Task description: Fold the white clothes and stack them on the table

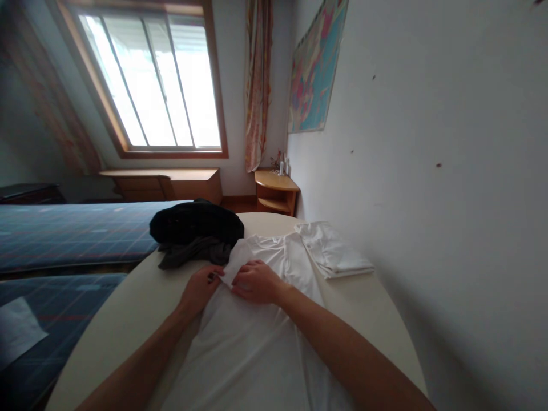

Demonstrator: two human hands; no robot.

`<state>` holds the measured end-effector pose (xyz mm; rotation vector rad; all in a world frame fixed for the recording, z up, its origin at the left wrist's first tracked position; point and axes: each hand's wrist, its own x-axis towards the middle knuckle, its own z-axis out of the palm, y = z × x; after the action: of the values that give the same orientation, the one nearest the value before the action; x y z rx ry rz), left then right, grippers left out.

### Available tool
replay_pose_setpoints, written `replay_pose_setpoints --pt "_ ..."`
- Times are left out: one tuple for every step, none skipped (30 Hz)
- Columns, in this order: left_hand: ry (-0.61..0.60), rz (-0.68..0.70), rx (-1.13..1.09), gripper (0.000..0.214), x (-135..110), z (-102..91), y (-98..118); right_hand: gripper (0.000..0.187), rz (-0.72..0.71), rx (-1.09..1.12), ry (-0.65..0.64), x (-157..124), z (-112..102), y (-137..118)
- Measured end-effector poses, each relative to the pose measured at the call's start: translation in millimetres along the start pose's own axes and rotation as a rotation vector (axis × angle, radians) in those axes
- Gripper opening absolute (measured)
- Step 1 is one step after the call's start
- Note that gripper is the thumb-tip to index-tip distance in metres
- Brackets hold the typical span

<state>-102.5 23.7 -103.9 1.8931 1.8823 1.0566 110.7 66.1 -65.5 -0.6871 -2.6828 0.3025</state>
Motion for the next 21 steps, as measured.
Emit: replay_pose_setpoints --pt "-0.004 0.013 0.006 0.025 -0.4 0.4 0.2 0.02 0.042 0.024 -0.019 1.1 1.0 1.7" --pt "-0.007 0.019 0.015 0.024 -0.8 0.8 0.9 0.024 0.105 0.043 -0.012 3.2 2.1 4.5" --pt "-0.011 0.018 0.025 0.023 -1.4 1.2 2.4 0.027 0.179 0.058 0.019 6.3 3.3 8.3" --pt "-0.01 0.011 0.037 0.02 -2.1 1.5 4.3 0.027 0.254 0.07 0.07 10.4 4.4 13.3" --pt "-0.009 0.009 0.048 0.018 -2.8 1.7 6.7 0.025 0.332 0.083 0.139 15.4 5.3 19.0" --pt "-0.008 0.017 0.06 0.016 -3.6 1.9 9.4 0.022 0.402 0.099 0.211 21.2 6.0 25.2" --pt "-0.007 0.033 0.077 0.015 -4.4 2.1 12.0 0.021 0.455 0.115 0.275 27.6 6.2 31.4" --pt "-0.005 0.057 0.1 0.016 -5.5 2.3 14.7 0.022 0.501 0.131 0.326 34.4 6.1 37.3" --pt "-0.003 0.088 0.126 0.017 -6.6 2.5 17.1 0.025 0.548 0.147 0.359 41.5 5.6 42.6" --pt "0.002 0.121 0.151 0.017 -7.9 2.9 19.3 0.03 0.6 0.16 0.376 48.7 4.9 47.2" --pt "0.009 0.153 0.174 0.018 -9.3 3.3 21.3 0.038 0.656 0.172 0.377 55.8 4.0 51.1" --pt "0.017 0.179 0.19 0.018 -10.7 3.9 23.2 0.045 0.71 0.182 0.363 62.7 3.1 54.3" --pt "0.02 0.203 0.2 0.02 -12.0 4.4 24.8 0.053 0.767 0.189 0.34 69.1 2.3 57.2" --pt "0.018 0.224 0.206 0.022 -13.2 5.0 26.3 0.059 0.814 0.188 0.311 75.1 1.9 59.9" --pt "0.012 0.241 0.208 0.024 -14.2 5.4 27.7 0.062 0.843 0.182 0.277 80.5 1.9 62.7" --pt "0.003 0.257 0.208 0.027 -14.9 5.8 28.8 0.064 0.859 0.178 0.244 85.4 2.4 65.6" --pt "-0.01 0.273 0.206 0.028 -15.3 6.1 29.7 0.063 0.863 0.179 0.215 89.8 3.5 68.8" --pt "-0.022 0.285 0.204 0.029 -15.5 6.3 30.2 0.059 0.859 0.186 0.193 93.6 5.2 72.2" --pt "-0.034 0.296 0.206 0.029 -15.4 6.5 30.5 0.055 0.847 0.199 0.179 97.1 7.2 75.7" --pt "-0.043 0.304 0.21 0.029 -15.2 6.7 30.4 0.049 0.829 0.214 0.174 100.1 9.6 79.1" --pt "-0.048 0.309 0.216 0.029 -14.9 6.9 30.0 0.043 0.799 0.23 0.183 102.9 12.1 82.2"
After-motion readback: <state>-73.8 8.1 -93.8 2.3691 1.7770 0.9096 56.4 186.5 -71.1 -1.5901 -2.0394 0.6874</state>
